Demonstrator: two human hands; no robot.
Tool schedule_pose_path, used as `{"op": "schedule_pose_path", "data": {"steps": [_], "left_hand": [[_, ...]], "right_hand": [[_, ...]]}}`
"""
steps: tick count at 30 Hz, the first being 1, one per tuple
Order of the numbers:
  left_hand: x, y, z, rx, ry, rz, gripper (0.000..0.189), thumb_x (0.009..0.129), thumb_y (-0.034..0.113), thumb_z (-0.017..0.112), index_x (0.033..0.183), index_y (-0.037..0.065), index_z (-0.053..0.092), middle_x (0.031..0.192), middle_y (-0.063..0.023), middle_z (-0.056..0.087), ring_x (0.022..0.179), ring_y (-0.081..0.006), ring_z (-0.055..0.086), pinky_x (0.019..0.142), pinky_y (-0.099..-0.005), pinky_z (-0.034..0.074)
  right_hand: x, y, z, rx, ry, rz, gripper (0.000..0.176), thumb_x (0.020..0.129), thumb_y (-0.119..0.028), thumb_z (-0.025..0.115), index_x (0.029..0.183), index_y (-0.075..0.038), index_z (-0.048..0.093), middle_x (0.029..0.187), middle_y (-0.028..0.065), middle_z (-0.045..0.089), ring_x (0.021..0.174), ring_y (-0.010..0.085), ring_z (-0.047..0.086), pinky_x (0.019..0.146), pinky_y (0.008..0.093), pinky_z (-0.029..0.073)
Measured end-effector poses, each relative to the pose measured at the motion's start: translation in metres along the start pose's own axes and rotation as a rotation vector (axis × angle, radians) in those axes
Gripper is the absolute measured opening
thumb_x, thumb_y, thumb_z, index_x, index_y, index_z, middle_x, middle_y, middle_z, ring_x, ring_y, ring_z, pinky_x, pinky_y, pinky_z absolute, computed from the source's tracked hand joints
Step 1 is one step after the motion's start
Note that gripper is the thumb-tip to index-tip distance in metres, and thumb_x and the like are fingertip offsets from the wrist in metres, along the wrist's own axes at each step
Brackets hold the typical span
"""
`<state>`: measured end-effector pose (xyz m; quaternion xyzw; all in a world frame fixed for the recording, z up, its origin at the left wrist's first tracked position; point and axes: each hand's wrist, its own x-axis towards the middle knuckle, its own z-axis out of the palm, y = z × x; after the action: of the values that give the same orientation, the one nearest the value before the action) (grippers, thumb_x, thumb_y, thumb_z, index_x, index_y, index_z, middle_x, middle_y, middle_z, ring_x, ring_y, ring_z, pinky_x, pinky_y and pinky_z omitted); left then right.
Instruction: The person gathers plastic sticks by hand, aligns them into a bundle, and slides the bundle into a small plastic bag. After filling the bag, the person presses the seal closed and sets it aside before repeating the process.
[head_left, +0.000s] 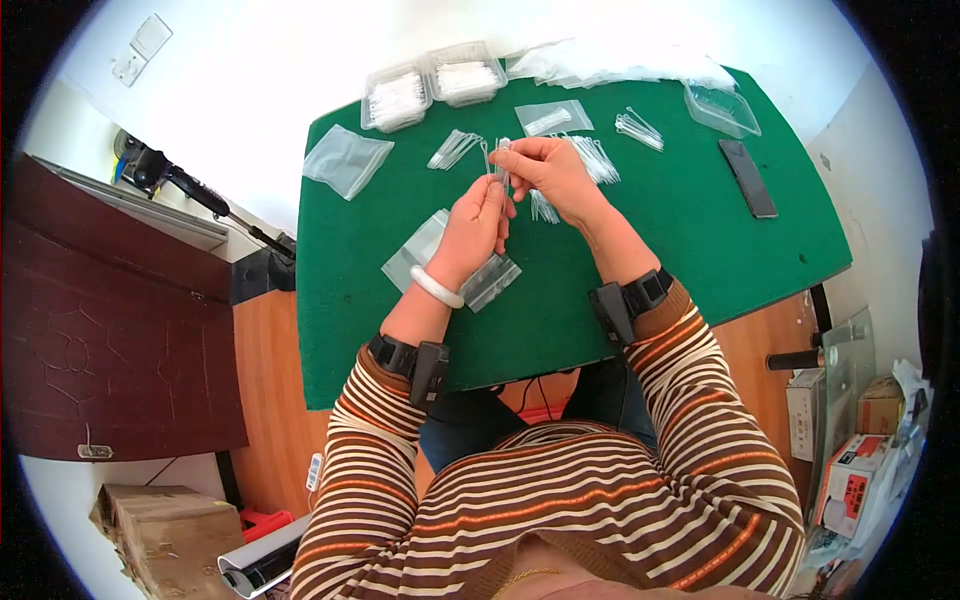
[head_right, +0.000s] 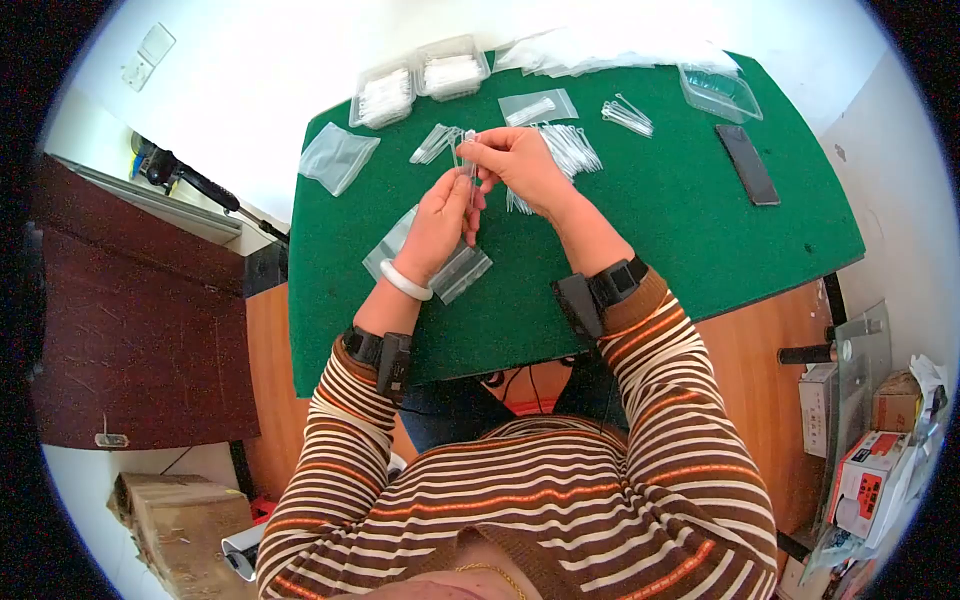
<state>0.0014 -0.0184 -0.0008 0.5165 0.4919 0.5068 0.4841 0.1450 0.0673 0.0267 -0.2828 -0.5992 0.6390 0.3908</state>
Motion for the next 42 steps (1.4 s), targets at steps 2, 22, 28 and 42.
{"op": "schedule_pose_path", "data": {"steps": [2, 22, 28, 42], "left_hand": [[0.001, -0.006, -0.002, 0.090, -0.023, 0.071, 0.029, 0.106, 0.028, 0.039, 0.114, 0.005, 0.055, 0.079, -0.0013, 0.056, 0.059, -0.0075, 0.050, 0.052, -0.0213, 0.044], [0.007, -0.012, -0.009, 0.134, 0.106, 0.214, 0.016, 0.090, 0.014, 0.070, 0.098, 0.000, 0.071, 0.086, -0.0024, 0.069, 0.074, -0.0058, 0.057, 0.066, -0.0232, 0.046], [0.008, -0.018, -0.015, 0.210, 0.143, 0.135, 0.013, 0.087, 0.015, 0.072, 0.090, 0.002, 0.073, 0.086, -0.0033, 0.069, 0.078, -0.0109, 0.060, 0.070, -0.0278, 0.048], [0.004, -0.029, -0.008, 1.019, 0.324, 0.357, 0.023, 0.084, 0.018, 0.071, 0.106, 0.011, 0.068, 0.119, -0.0072, 0.057, 0.110, -0.0305, 0.051, 0.090, -0.0446, 0.040]], "right_hand": [[-0.001, -0.002, 0.002, 0.005, -0.018, 0.025, 0.020, 0.090, -0.022, 0.071, 0.091, -0.002, 0.074, 0.070, -0.0029, 0.060, 0.057, 0.0035, 0.050, 0.052, 0.0196, 0.040], [-0.005, -0.006, 0.000, -0.144, -0.104, -0.068, 0.016, 0.087, -0.015, 0.073, 0.093, -0.001, 0.074, 0.075, 0.0007, 0.067, 0.064, 0.0054, 0.057, 0.059, 0.0206, 0.048], [-0.004, -0.001, 0.001, -0.126, -0.128, -0.081, 0.017, 0.086, -0.013, 0.073, 0.098, -0.001, 0.073, 0.079, 0.0022, 0.069, 0.065, 0.0062, 0.059, 0.060, 0.0215, 0.049], [0.005, 0.024, -0.001, -0.165, -0.164, -0.037, 0.018, 0.084, -0.013, 0.075, 0.093, 0.003, 0.072, 0.079, 0.0054, 0.069, 0.065, 0.0096, 0.062, 0.060, 0.0246, 0.051]]}}
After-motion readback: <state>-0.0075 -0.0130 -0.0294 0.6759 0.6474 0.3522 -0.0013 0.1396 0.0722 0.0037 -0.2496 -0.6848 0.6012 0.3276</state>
